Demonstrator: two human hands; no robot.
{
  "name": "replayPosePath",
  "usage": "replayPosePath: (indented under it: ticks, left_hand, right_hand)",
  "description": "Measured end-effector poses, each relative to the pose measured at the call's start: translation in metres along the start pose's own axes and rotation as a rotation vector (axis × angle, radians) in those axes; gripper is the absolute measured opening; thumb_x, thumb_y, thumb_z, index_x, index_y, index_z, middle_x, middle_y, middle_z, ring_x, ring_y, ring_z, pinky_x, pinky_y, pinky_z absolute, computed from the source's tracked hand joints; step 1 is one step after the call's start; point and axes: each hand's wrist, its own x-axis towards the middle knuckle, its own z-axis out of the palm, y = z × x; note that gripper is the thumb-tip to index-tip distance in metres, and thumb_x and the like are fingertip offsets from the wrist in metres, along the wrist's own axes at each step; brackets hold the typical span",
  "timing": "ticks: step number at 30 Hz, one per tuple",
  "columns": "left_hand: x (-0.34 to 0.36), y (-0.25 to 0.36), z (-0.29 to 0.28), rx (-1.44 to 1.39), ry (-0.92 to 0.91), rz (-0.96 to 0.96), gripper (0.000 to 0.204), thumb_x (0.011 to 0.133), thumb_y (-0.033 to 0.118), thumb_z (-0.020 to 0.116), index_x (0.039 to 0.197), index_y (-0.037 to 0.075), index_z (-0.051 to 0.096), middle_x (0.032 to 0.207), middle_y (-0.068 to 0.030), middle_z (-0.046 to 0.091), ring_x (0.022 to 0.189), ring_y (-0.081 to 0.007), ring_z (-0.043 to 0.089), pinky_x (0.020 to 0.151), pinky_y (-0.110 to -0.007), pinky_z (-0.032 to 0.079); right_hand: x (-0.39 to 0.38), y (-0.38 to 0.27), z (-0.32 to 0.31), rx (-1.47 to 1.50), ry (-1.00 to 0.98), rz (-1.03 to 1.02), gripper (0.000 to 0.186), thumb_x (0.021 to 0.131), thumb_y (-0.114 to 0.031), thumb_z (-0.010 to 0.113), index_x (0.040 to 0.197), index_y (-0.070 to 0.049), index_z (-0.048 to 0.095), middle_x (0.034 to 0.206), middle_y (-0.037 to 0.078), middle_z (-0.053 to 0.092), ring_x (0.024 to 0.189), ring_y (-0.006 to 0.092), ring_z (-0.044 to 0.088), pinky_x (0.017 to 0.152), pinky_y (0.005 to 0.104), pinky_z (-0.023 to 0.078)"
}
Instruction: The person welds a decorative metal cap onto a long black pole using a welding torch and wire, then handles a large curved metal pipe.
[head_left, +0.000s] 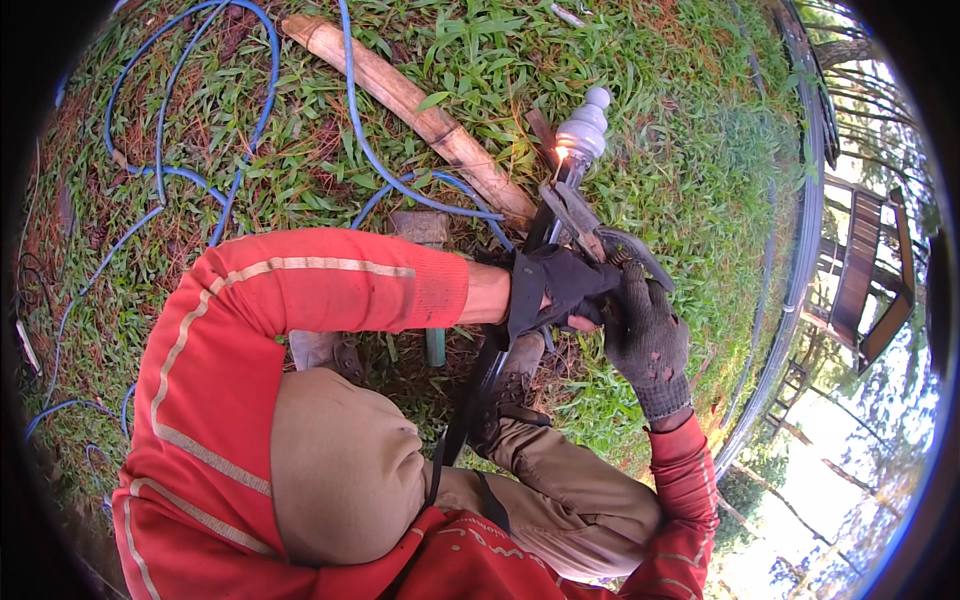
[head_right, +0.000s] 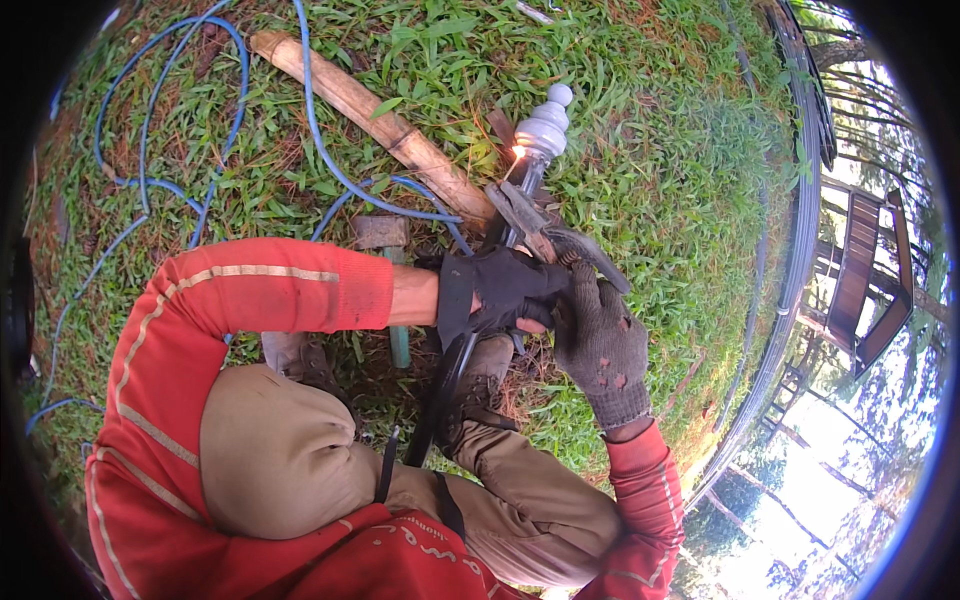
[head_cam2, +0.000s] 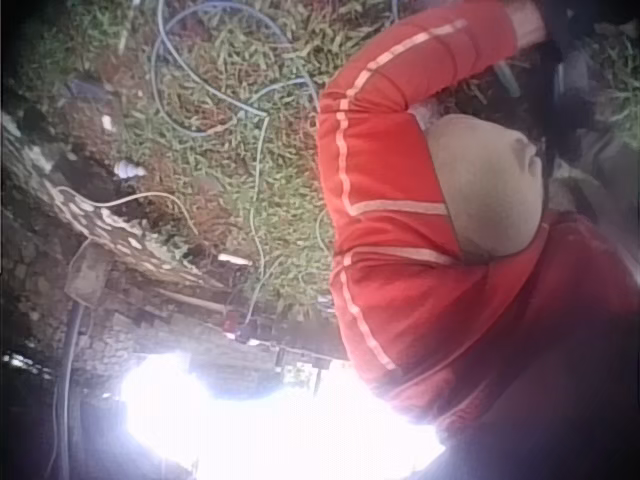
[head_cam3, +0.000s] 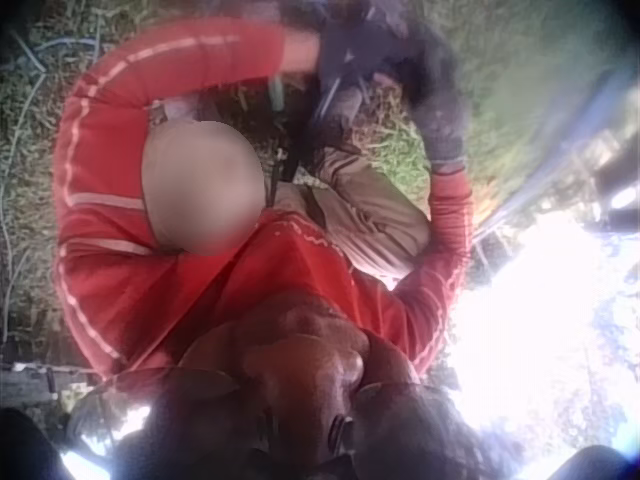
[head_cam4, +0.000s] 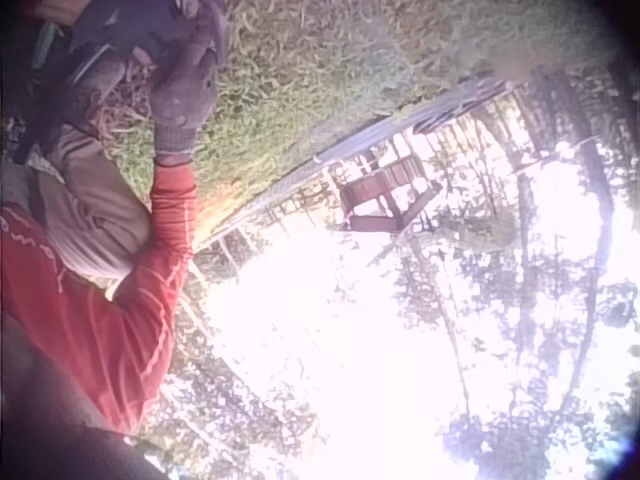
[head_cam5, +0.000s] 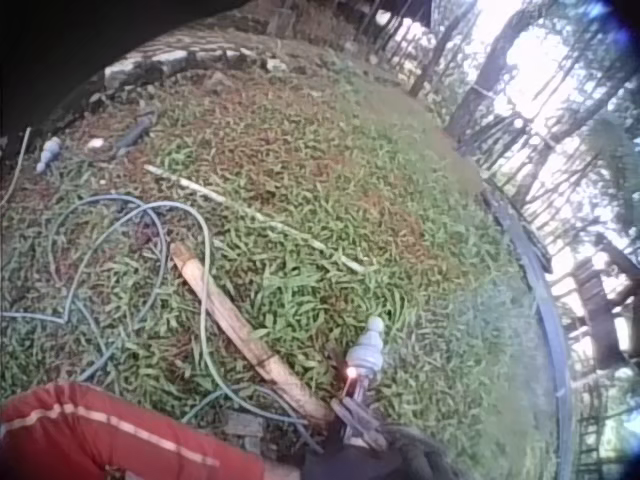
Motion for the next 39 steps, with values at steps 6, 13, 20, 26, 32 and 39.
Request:
replayPosePath:
  ticks: [6,13,20,26,32,39]
  left_hand:
    - [0.016,-0.017,-0.027,0.568,-0.136,0.355,0.018,0.111,0.02,0.069,0.122,0.005,0.07,0.095,-0.0086,0.073,0.073,-0.0163,0.067,0.063,-0.034,0.054]
    - [-0.018,0.02,0.011,0.093,0.116,-0.016,0.035,0.115,0.031,0.069,0.129,-0.001,0.073,0.116,-0.0132,0.08,0.091,-0.0197,0.078,0.085,-0.035,0.068]
    - [-0.012,0.017,0.006,-0.015,0.062,-0.009,0.037,0.114,0.032,0.07,0.127,-0.003,0.073,0.114,-0.0133,0.079,0.091,-0.0224,0.078,0.085,-0.037,0.067]
    - [-0.011,0.01,0.009,-0.001,0.101,-0.015,0.031,0.111,0.026,0.075,0.123,-0.003,0.074,0.104,-0.0139,0.078,0.079,-0.0205,0.073,0.07,-0.035,0.061]
    - [-0.009,0.004,0.004,-0.1,0.04,0.025,0.028,0.112,0.026,0.074,0.119,-0.001,0.076,0.104,-0.0145,0.078,0.078,-0.0193,0.071,0.064,-0.034,0.058]
    - [-0.012,0.009,0.01,0.019,0.134,-0.005,0.027,0.113,0.027,0.073,0.126,0.004,0.074,0.113,-0.0128,0.08,0.085,-0.0199,0.076,0.073,-0.033,0.062]
  right_hand:
    - [0.002,0.002,0.003,-0.001,0.019,-0.029,0.07,0.1,-0.026,0.076,0.163,-0.009,0.051,0.109,0.02,0.07,0.085,0.0398,0.076,0.068,0.049,0.063]
    - [0.003,0.001,0.004,-0.042,-0.015,0.0,0.069,0.102,-0.027,0.074,0.164,-0.01,0.05,0.113,0.02,0.07,0.087,0.0386,0.076,0.067,0.0486,0.064]
    - [0.004,0.001,0.006,-0.043,-0.016,0.016,0.07,0.102,-0.028,0.074,0.164,-0.009,0.05,0.116,0.019,0.069,0.086,0.0383,0.077,0.066,0.0491,0.064]
    - [0.001,0.005,0.004,0.002,0.073,-0.061,0.067,0.096,-0.025,0.079,0.158,-0.007,0.057,0.111,0.019,0.072,0.088,0.0386,0.077,0.069,0.049,0.063]
    - [-0.002,0.005,0.005,0.001,0.012,-0.021,0.071,0.096,-0.025,0.079,0.16,-0.007,0.054,0.111,0.02,0.072,0.09,0.0403,0.076,0.069,0.0505,0.062]
    - [-0.002,0.007,0.009,-0.002,0.006,-0.015,0.073,0.096,-0.025,0.078,0.162,-0.007,0.052,0.112,0.02,0.07,0.09,0.0413,0.076,0.07,0.052,0.062]
